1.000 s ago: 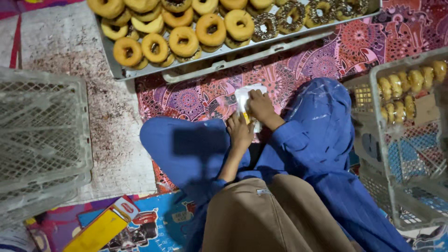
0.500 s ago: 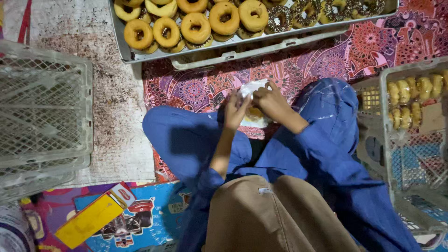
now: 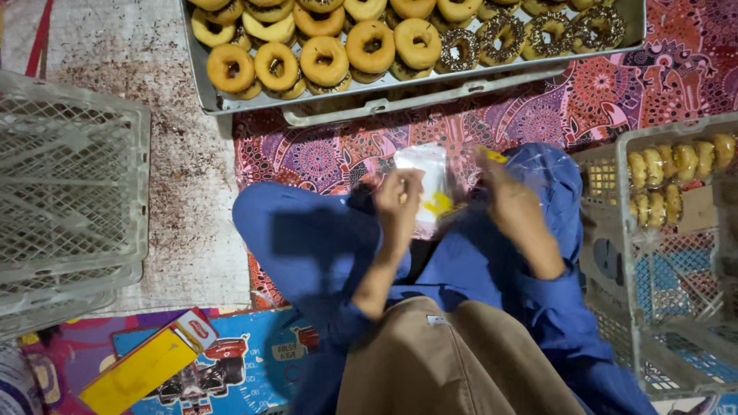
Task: The person sits on the floor and repeatedly picks donuts from a tray, places them into small plastic bags, and sets the filled bags into a nearby crate. The process continues with donuts of different toppings being handled one at a time.
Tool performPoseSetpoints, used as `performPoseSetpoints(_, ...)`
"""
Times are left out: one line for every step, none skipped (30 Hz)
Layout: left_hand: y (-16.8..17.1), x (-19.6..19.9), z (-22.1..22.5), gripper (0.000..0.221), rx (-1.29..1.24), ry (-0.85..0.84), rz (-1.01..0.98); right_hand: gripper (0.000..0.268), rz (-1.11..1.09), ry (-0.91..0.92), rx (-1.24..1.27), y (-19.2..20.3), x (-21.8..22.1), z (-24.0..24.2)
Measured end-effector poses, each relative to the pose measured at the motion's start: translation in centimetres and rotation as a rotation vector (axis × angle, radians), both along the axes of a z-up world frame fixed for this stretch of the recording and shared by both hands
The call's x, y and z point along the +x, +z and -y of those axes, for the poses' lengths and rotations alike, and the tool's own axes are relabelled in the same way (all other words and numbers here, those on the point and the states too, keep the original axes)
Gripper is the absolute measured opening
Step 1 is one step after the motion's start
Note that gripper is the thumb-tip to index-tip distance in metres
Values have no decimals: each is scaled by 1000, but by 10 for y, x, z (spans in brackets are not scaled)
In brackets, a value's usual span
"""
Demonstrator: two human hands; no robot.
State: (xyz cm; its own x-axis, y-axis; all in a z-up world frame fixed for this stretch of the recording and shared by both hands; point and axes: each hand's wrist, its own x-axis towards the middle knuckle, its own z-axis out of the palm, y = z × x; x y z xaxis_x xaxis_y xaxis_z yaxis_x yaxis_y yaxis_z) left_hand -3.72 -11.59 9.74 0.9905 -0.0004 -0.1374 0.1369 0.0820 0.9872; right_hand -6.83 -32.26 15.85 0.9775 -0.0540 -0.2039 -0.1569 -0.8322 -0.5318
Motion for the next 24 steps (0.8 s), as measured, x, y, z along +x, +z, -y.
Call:
performPoseSetpoints(-16, 17, -3, 10, 19, -25, -6, 64, -19, -24, -39, 7, -3, 6)
performPoseSetpoints(-31, 29, -1, 12, 188, -126, -1, 67, -36, -48, -79, 15, -5, 10)
performPoseSetpoints(-43, 38, 0, 13, 357, -226, 6, 69, -53, -71, -118, 22, -7, 13)
performPoseSetpoints(-52, 42, 2, 15, 528, -325, 14, 74, 113, 2, -81, 28, -8, 14)
performPoseSetpoints(-58, 42, 5, 20, 524, -268, 83, 79, 279, 77, -44, 34, -9, 14)
performPoseSetpoints(-60, 40, 9, 27, 519, -209, 154, 85, 444, 154, -8, 38, -8, 11)
performPoseSetpoints(-58, 35, 14, 35, 513, -150, 225, 87, 459, 123, 81, 42, -6, 6)
performPoseSetpoints(-52, 31, 18, 44, 507, -88, 295, 89, 472, 96, 172, 44, -3, -1)
performPoseSetpoints(-45, 28, 22, 53, 501, -26, 365, 91, 484, 69, 264, 45, 1, -9)
performPoseSetpoints(-39, 27, 24, 63, 496, 31, 433, 85, 505, 87, 185, 43, 3, -20)
performPoseSetpoints(-34, 25, 26, 63, -42, -8, 239, 79, 526, 104, 106, 39, 6, -34)
performPoseSetpoints(-32, 24, 26, 65, -576, -42, 29, 73, 543, 122, 27, 35, 8, -46)
performPoseSetpoints(-33, 26, 24, 68, -1105, -71, -194, 71, 439, 242, -105, 32, 10, -60)
performPoseSetpoints(-37, 33, 19, 61, -1086, 33, -268, 72, 339, 360, -239, 28, 17, -72)
performPoseSetpoints(-44, 40, 13, 54, -1093, 100, -320, 70, 328, 466, -122, 28, 26, -80)
performPoseSetpoints(-54, 51, 6, 47, -1133, 197, -372, 69, 320, 571, -5, 29, 42, -86)
performPoseSetpoints(-66, 64, -3, 40, -1189, 299, -393, 69, 310, 676, 111, 31, 60, -89)
performPoseSetpoints(-80, 73, -18, 34, -1237, 401, -388, 58, 100, 510, 132, 36, 85, -83)
performPoseSetpoints(-93, 80, -35, 28, -1282, 498, -374, 51, -110, 345, 152, 41, 113, -76)
performPoseSetpoints(-104, 83, -54, 23, -1311, 590, -374, 38, 176, 175, 321, 44, 139, -71)
performPoseSetpoints(-112, 85, -68, 26, -1344, 617, -405, 47, 40, -21, 63, 46, 168, -63)
performPoseSetpoints(-115, 86, -82, 29, -1378, 643, -435, 53, 387, 53, -5, 48, 197, -51)
performPoseSetpoints(-115, 87, -91, 33, -1412, 669, -466, 63, 472, 101, -194, 46, 224, -45)
performPoseSetpoints(-111, 87, -97, 38, -1382, 666, -471, 73, 556, 147, -385, 42, 245, -43)
